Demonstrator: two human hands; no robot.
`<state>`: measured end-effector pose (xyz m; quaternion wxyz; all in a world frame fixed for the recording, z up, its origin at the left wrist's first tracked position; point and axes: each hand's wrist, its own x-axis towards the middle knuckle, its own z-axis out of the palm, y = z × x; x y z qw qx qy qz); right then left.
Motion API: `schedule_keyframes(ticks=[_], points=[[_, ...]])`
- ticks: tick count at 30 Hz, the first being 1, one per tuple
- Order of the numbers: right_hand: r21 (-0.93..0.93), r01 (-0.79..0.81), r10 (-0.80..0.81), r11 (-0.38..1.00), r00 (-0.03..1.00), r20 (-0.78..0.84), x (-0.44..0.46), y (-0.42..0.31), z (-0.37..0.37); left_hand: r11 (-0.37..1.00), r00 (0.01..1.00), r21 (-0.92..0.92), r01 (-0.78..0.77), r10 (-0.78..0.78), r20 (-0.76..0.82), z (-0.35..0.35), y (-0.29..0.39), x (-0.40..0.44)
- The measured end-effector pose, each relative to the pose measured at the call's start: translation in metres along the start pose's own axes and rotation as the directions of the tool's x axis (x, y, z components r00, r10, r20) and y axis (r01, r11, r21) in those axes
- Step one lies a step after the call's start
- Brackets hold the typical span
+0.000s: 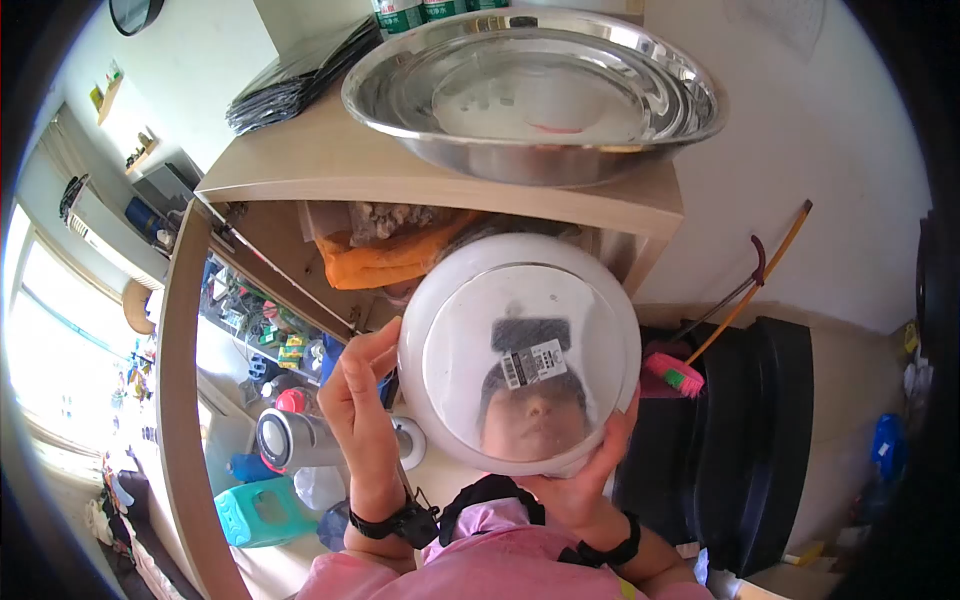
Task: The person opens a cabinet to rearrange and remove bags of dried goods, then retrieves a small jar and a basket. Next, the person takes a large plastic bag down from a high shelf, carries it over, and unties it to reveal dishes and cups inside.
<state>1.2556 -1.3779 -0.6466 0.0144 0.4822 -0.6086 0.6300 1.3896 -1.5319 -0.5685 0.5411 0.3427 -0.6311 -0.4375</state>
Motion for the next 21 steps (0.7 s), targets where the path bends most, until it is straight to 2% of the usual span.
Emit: schedule_keyframes(ticks=[1,5,7,9,10,12,13,14,15,16,17,18,20,21], points=[[0.008,-0.053,0.052,0.999,0.999,0.010,0.001,0.001,0.001,0.999,1.000,0.035,0.015,-0.015,0.024,0.003,-0.002,0.003],[-0.027,-0.002,0.002,1.000,1.000,0.013,0.010,0.006,0.004,0.996,0.996,0.016,0.084,-0.084,0.017,0.008,-0.022,0.011],[-0.147,0.019,-0.010,0.989,0.998,0.062,0.018,0.000,0.004,0.997,0.998,0.027,0.066,-0.066,0.001,0.005,-0.033,0.020],[-0.114,0.009,-0.004,0.993,0.999,0.049,0.018,0.003,0.007,0.982,0.980,-0.054,0.179,-0.174,0.093,-0.006,-0.050,0.041],[-0.087,0.006,-0.003,0.996,0.999,0.034,0.019,0.006,0.008,0.961,0.956,-0.156,0.230,-0.193,0.221,-0.012,-0.060,0.057],[-0.089,-0.004,0.008,0.996,0.999,0.043,0.019,0.007,0.008,0.948,0.943,-0.089,0.306,-0.288,0.168,0.005,-0.093,0.085],[-0.099,-0.026,0.030,0.995,0.999,0.040,0.017,0.007,0.009,0.971,0.948,0.157,0.182,-0.216,0.236,0.012,-0.110,0.097],[-0.094,-0.012,0.017,0.996,0.999,0.047,0.017,0.006,0.009,0.941,0.874,0.274,0.201,-0.298,0.383,0.008,-0.155,0.115],[-0.103,-0.035,0.040,0.994,0.998,0.045,0.017,0.004,0.010,0.943,0.881,0.267,0.198,-0.291,0.374,0.008,-0.215,0.123],[-0.115,-0.057,0.062,0.992,0.997,0.040,0.018,0.003,0.009,0.906,0.793,0.116,0.408,-0.415,0.446,0.010,-0.277,0.127],[-0.117,-0.039,0.044,0.992,0.998,0.041,0.019,0.001,0.010,0.800,0.680,-0.023,0.599,-0.493,0.542,0.013,-0.305,0.132],[-0.113,-0.054,0.058,0.992,0.998,0.038,0.021,0.000,0.011,0.808,0.688,-0.035,0.589,-0.478,0.545,0.025,-0.278,0.129],[-0.117,-0.067,0.071,0.991,0.997,0.028,0.020,-0.002,0.012,0.657,0.754,-0.401,0.638,-0.430,0.496,0.057,-0.178,0.107],[-0.117,-0.080,0.083,0.990,0.996,0.023,0.018,-0.001,0.013,0.655,0.753,-0.404,0.638,-0.424,0.503,0.059,-0.160,0.110]])
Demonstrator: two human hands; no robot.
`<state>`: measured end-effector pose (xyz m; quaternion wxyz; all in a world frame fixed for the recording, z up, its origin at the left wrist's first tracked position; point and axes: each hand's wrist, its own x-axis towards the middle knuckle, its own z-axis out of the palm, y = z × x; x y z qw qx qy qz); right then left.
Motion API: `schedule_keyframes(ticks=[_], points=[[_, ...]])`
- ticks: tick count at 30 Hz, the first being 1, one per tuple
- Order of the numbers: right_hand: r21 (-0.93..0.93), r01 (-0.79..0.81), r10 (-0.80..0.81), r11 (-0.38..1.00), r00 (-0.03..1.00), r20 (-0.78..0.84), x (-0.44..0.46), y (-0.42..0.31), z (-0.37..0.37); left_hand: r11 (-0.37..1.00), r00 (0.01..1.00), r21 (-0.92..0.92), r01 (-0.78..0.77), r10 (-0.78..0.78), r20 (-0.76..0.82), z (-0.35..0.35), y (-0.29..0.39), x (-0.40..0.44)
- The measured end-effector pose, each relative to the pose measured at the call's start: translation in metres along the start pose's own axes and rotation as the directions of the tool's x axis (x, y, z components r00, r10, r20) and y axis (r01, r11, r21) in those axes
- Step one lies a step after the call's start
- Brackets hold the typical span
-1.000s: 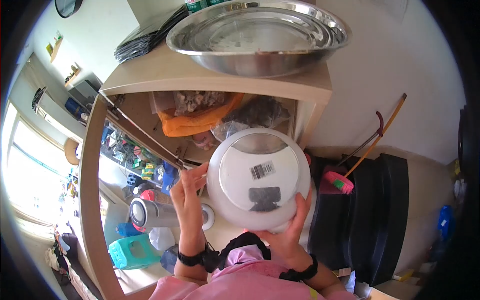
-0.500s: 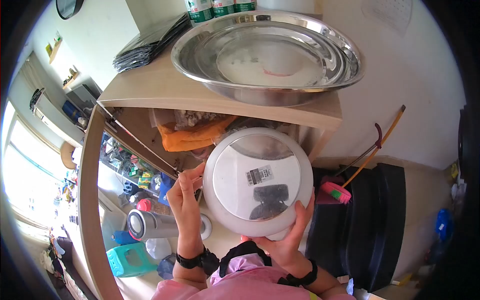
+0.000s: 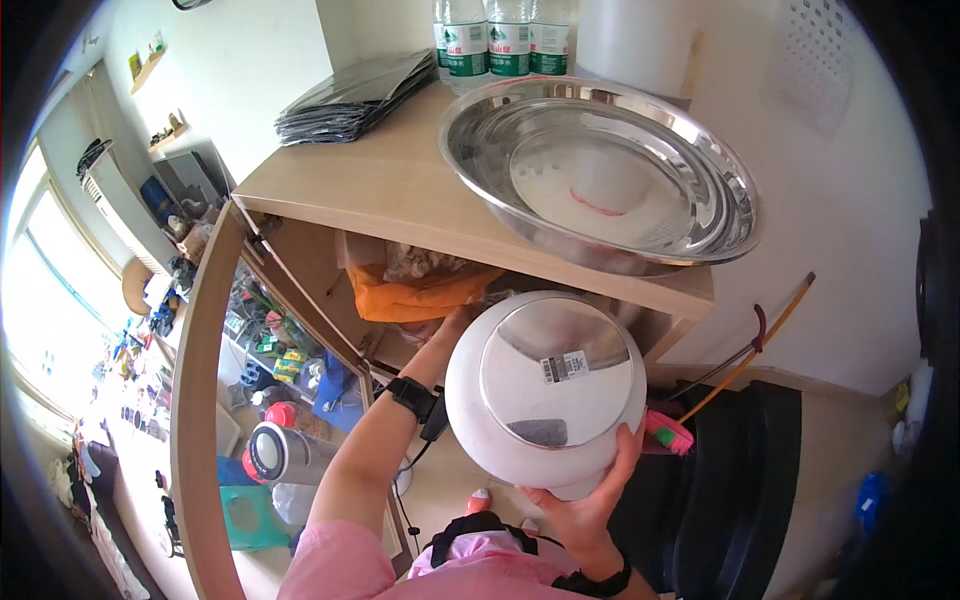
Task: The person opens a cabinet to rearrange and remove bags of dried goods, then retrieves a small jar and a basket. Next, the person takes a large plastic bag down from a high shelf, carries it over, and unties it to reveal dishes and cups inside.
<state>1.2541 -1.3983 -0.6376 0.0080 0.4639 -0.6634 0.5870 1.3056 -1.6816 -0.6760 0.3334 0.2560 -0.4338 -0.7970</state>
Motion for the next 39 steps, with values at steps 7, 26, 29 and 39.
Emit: schedule_keyframes(ticks=[7,26,29,39], points=[[0.002,0.040,-0.039,0.999,0.998,-0.049,-0.005,0.004,0.010,0.898,0.945,0.346,-0.271,0.181,0.271,-0.051,-0.017,0.068],[-0.177,0.162,-0.181,0.971,0.979,-0.095,0.123,0.026,0.044,0.644,0.710,0.512,-0.568,0.699,-0.092,-0.035,0.004,-0.025],[-0.120,0.021,-0.039,0.993,0.988,-0.151,0.116,0.027,0.035,0.561,0.730,0.509,-0.653,0.647,0.223,0.011,-0.047,-0.038],[-0.339,0.192,-0.215,0.921,0.976,-0.030,0.080,0.011,0.014,0.360,0.654,0.758,-0.544,0.748,0.113,0.084,-0.085,0.031]])
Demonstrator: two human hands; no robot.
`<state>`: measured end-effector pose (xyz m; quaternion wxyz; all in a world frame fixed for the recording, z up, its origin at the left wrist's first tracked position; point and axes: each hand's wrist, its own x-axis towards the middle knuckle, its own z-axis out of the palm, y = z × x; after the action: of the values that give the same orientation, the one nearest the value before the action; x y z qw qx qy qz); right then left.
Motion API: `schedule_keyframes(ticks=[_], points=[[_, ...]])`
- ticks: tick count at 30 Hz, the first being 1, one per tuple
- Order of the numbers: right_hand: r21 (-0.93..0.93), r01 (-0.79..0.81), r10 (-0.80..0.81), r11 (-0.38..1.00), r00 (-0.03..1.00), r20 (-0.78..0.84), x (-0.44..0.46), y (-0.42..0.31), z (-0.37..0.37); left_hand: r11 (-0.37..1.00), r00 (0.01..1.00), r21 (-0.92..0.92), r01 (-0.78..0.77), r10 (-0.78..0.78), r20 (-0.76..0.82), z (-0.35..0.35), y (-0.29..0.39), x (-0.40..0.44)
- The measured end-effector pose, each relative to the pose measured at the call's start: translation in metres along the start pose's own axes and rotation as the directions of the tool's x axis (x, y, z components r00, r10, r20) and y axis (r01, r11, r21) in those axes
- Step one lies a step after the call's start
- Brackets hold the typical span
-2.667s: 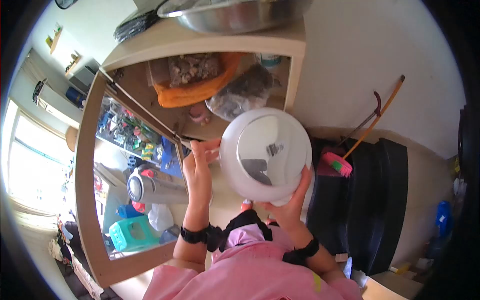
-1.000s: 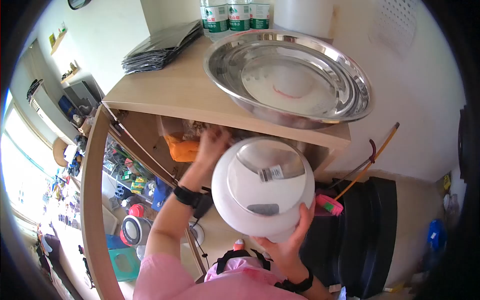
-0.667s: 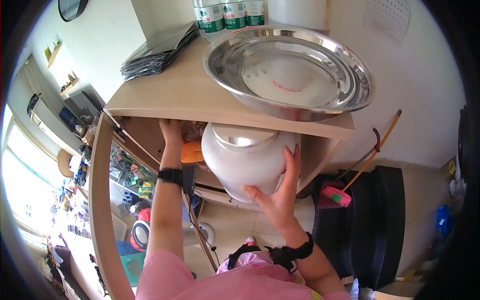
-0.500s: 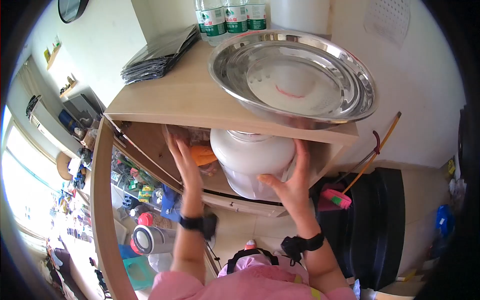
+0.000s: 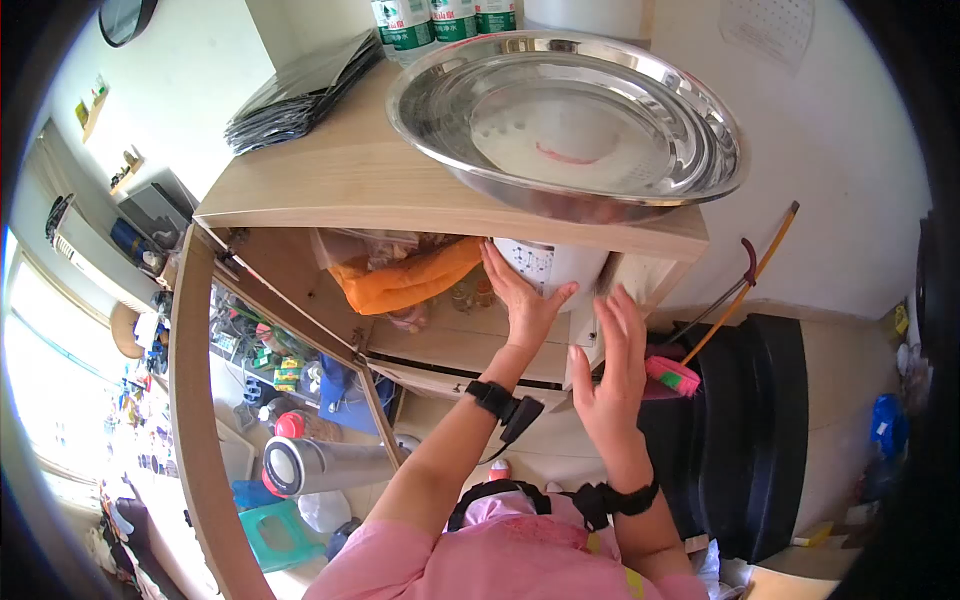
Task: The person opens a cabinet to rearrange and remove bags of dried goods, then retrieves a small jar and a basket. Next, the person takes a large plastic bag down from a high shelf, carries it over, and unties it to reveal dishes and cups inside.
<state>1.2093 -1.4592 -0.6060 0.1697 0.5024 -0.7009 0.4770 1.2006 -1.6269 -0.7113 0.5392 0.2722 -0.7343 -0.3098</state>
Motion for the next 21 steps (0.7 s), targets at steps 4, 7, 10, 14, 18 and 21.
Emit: schedule_keyframes(ticks=[4,7,10,14,18,21], points=[[-0.030,-0.074,0.077,0.997,0.993,0.095,-0.034,0.018,-0.027,1.000,1.000,-0.010,0.021,-0.021,-0.001,0.013,-0.008,0.005],[0.112,-0.405,0.394,0.908,0.913,0.103,-0.052,0.016,-0.046,0.998,0.999,0.035,0.051,-0.051,-0.017,0.007,-0.003,-0.001],[0.327,-0.471,0.470,0.819,0.878,0.087,-0.076,0.049,-0.068,0.996,0.995,0.063,0.055,-0.049,-0.091,-0.005,0.030,-0.023],[0.606,-0.618,0.730,0.501,0.678,0.088,-0.084,0.077,-0.122,0.978,0.966,0.106,-0.178,0.154,0.209,-0.025,0.095,-0.117],[0.745,-0.455,0.697,0.487,0.717,-0.019,-0.101,0.129,-0.182,0.926,0.816,0.061,-0.373,0.296,0.496,0.000,0.147,-0.191],[0.565,-0.413,0.582,0.714,0.799,-0.153,-0.118,0.152,-0.240,0.956,0.791,-0.211,-0.202,0.286,0.540,0.047,0.213,-0.213]])
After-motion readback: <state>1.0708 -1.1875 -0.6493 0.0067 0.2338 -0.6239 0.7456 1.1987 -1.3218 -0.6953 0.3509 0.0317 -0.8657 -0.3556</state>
